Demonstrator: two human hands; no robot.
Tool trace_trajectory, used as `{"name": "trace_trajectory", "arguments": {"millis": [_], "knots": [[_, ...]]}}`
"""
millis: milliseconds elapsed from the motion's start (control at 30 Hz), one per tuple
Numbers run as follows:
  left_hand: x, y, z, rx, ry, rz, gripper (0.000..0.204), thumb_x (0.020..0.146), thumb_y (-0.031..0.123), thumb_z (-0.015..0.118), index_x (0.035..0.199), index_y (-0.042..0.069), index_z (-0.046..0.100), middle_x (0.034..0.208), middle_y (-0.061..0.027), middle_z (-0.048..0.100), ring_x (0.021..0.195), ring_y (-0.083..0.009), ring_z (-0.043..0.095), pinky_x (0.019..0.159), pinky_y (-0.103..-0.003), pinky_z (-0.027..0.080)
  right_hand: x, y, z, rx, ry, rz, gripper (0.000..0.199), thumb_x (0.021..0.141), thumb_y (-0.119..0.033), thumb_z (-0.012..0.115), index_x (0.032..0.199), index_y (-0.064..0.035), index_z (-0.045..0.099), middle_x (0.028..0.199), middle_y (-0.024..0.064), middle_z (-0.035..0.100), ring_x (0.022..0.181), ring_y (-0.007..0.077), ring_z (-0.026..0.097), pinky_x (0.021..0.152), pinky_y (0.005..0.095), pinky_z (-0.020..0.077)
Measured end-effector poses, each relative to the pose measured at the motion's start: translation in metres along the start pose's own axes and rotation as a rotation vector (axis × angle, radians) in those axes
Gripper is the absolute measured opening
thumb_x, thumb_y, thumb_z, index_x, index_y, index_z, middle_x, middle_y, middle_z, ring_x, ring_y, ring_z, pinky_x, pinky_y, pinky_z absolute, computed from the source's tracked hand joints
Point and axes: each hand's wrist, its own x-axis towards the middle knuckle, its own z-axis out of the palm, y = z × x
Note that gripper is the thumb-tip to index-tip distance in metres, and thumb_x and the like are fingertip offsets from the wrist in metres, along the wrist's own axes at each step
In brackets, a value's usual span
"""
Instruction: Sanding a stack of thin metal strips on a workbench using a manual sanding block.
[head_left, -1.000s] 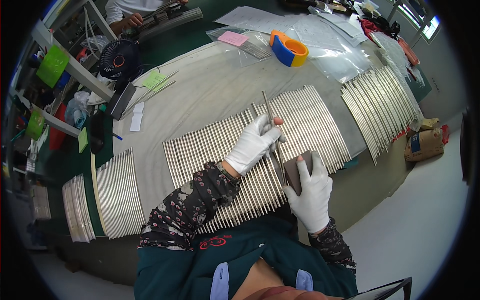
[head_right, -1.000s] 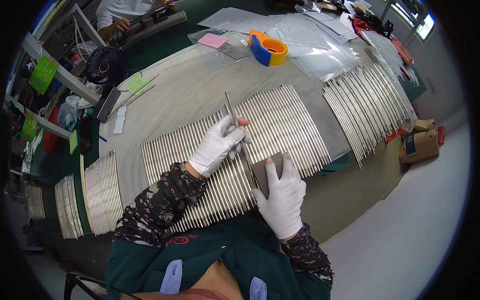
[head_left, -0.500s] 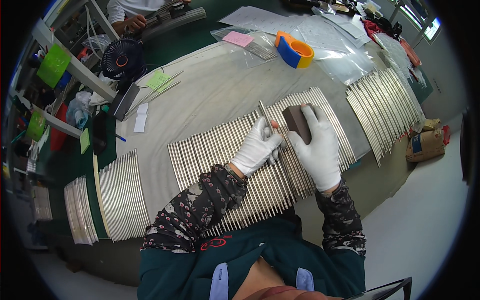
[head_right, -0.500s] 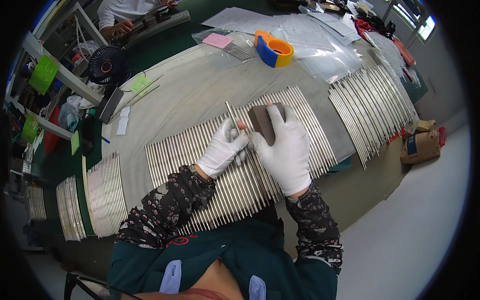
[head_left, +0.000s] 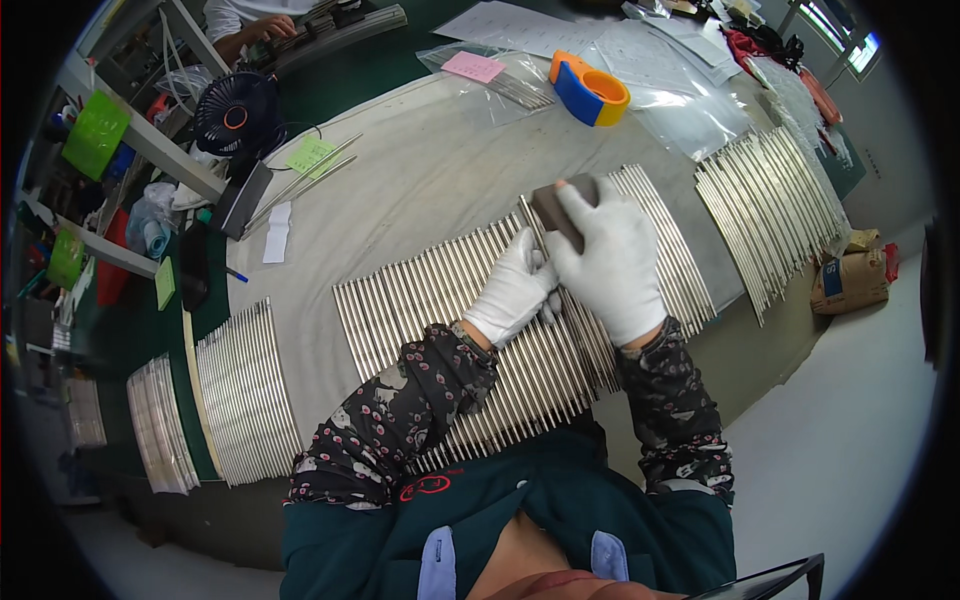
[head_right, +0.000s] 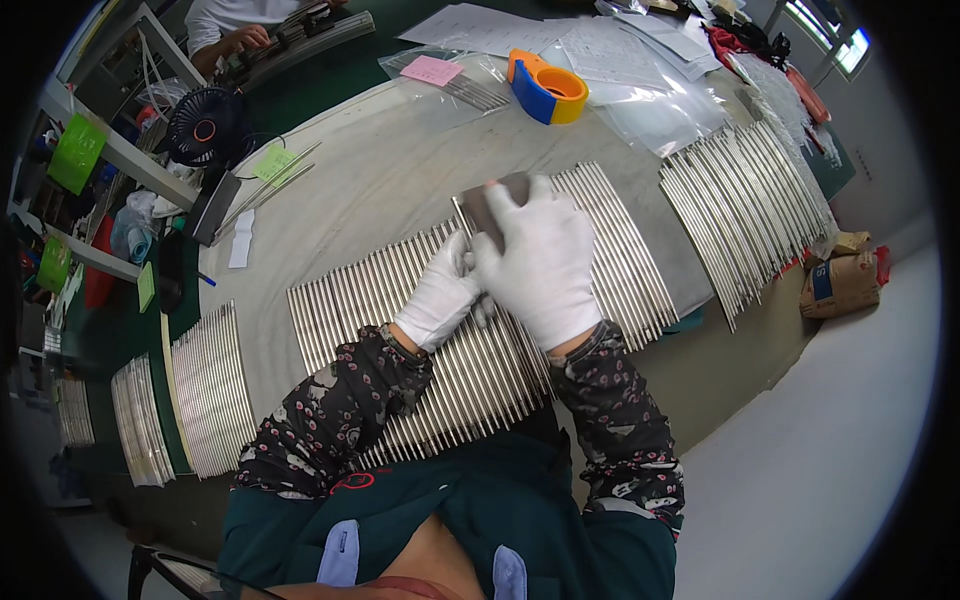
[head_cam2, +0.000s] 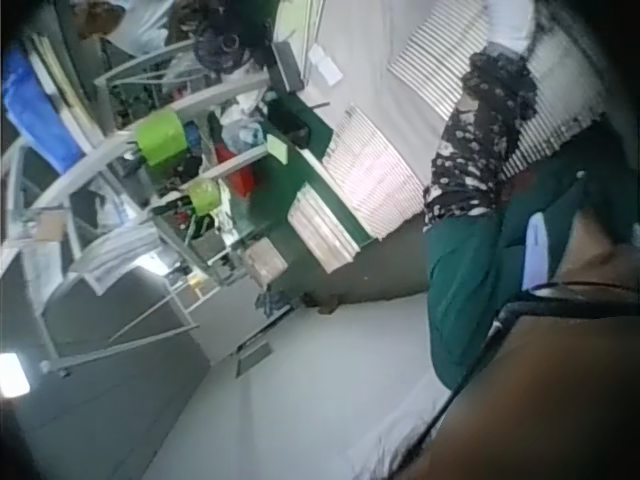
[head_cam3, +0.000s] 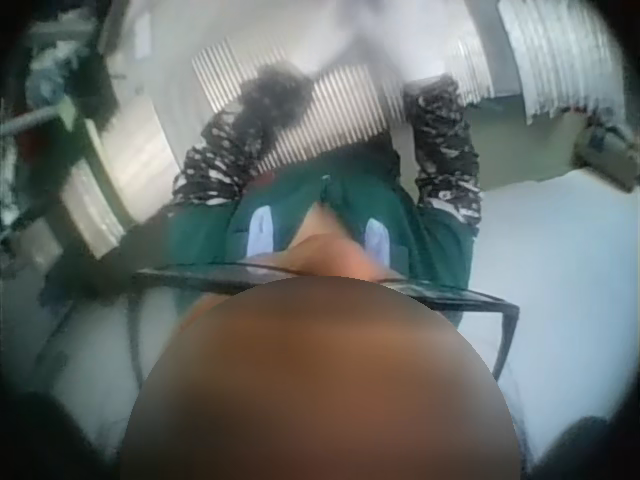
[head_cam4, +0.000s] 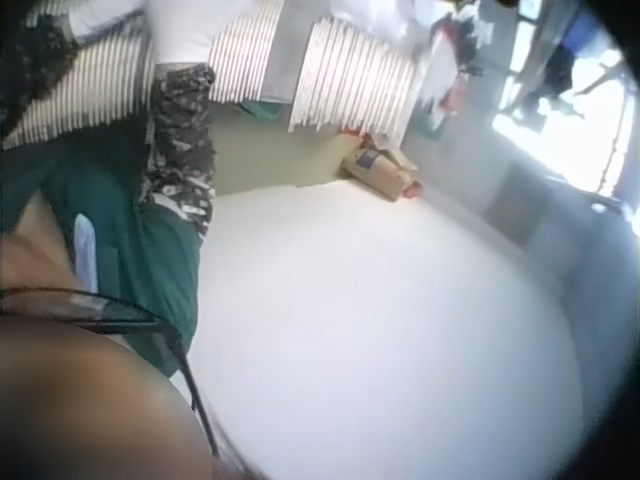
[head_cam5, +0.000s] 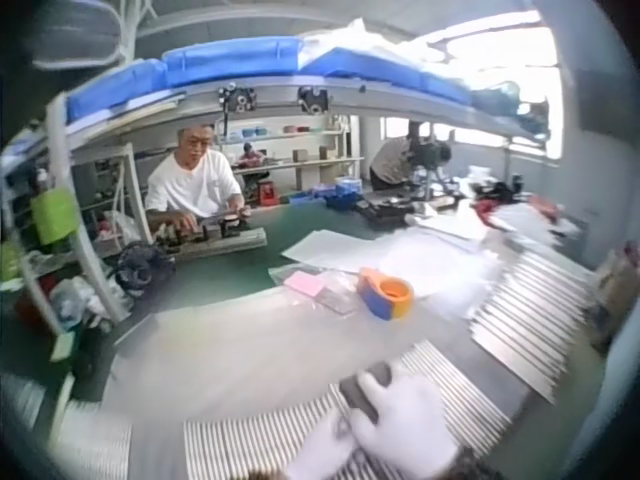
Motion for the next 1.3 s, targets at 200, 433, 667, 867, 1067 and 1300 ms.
{"name": "trace_trajectory", "arguments": {"millis": [200,433,667,867,1067,1300], "knots": [[0.013,0.018,0.025,-1.073,0.277,-0.225,0.017,0.096,0.005,0.052,0.107,0.004,0.039,0.080,-0.0092,0.062,0.049,-0.0084,0.056,0.040,-0.022,0.047,-0.008,-0.016,-0.007,0.100,0.081,-0.216,0.047,0.072,-0.025,0.070,0.116,-0.0079,0.067,0.111,0.0239,0.061,0.089,0.0373,0.063,0.076,0.0436,0.0531],[0.016,0.000,0.011,-0.628,0.156,-0.088,0.019,0.095,0.005,0.052,0.109,0.004,0.039,0.082,-0.0099,0.062,0.051,-0.0101,0.057,0.041,-0.023,0.049,0.000,-0.011,-0.005,0.092,0.179,-0.218,0.046,0.072,-0.026,0.070,0.115,-0.0103,0.068,0.109,0.0236,0.062,0.089,0.0361,0.063,0.075,0.0434,0.0529],[0.013,-0.018,-0.005,0.017,0.010,0.087,0.019,0.095,0.003,0.051,0.110,0.003,0.040,0.083,-0.0111,0.063,0.052,-0.0115,0.058,0.042,-0.025,0.050,0.009,0.005,-0.004,-0.036,0.108,-0.048,0.048,0.072,-0.028,0.071,0.116,-0.0118,0.067,0.108,0.0229,0.062,0.088,0.0355,0.062,0.076,0.0435,0.0513],[0.004,0.001,0.004,-0.027,0.016,-0.012,0.017,0.095,0.002,0.051,0.108,0.003,0.040,0.078,-0.0097,0.061,0.049,-0.0109,0.056,0.040,-0.023,0.049,0.020,0.023,-0.003,-0.121,0.021,0.156,0.049,0.071,-0.028,0.072,0.117,-0.0113,0.067,0.112,0.0260,0.061,0.092,0.0372,0.062,0.082,0.0445,0.0499],[-0.002,0.001,0.001,0.024,0.029,-0.015,0.018,0.095,0.004,0.052,0.108,0.004,0.040,0.079,-0.0099,0.062,0.048,-0.0105,0.056,0.040,-0.023,0.049,0.011,-0.001,-0.004,-0.063,0.014,-0.059,0.048,0.072,-0.027,0.071,0.117,-0.0106,0.067,0.111,0.0244,0.061,0.091,0.0371,0.062,0.080,0.0435,0.0513],[0.003,-0.003,0.000,0.008,0.011,0.002,0.019,0.094,0.003,0.053,0.108,0.004,0.040,0.078,-0.0099,0.062,0.049,-0.0104,0.057,0.040,-0.024,0.049,0.002,-0.009,-0.002,0.052,0.117,-0.270,0.047,0.073,-0.026,0.070,0.117,-0.0103,0.067,0.107,0.0213,0.063,0.087,0.0346,0.062,0.074,0.0434,0.0523]]}}
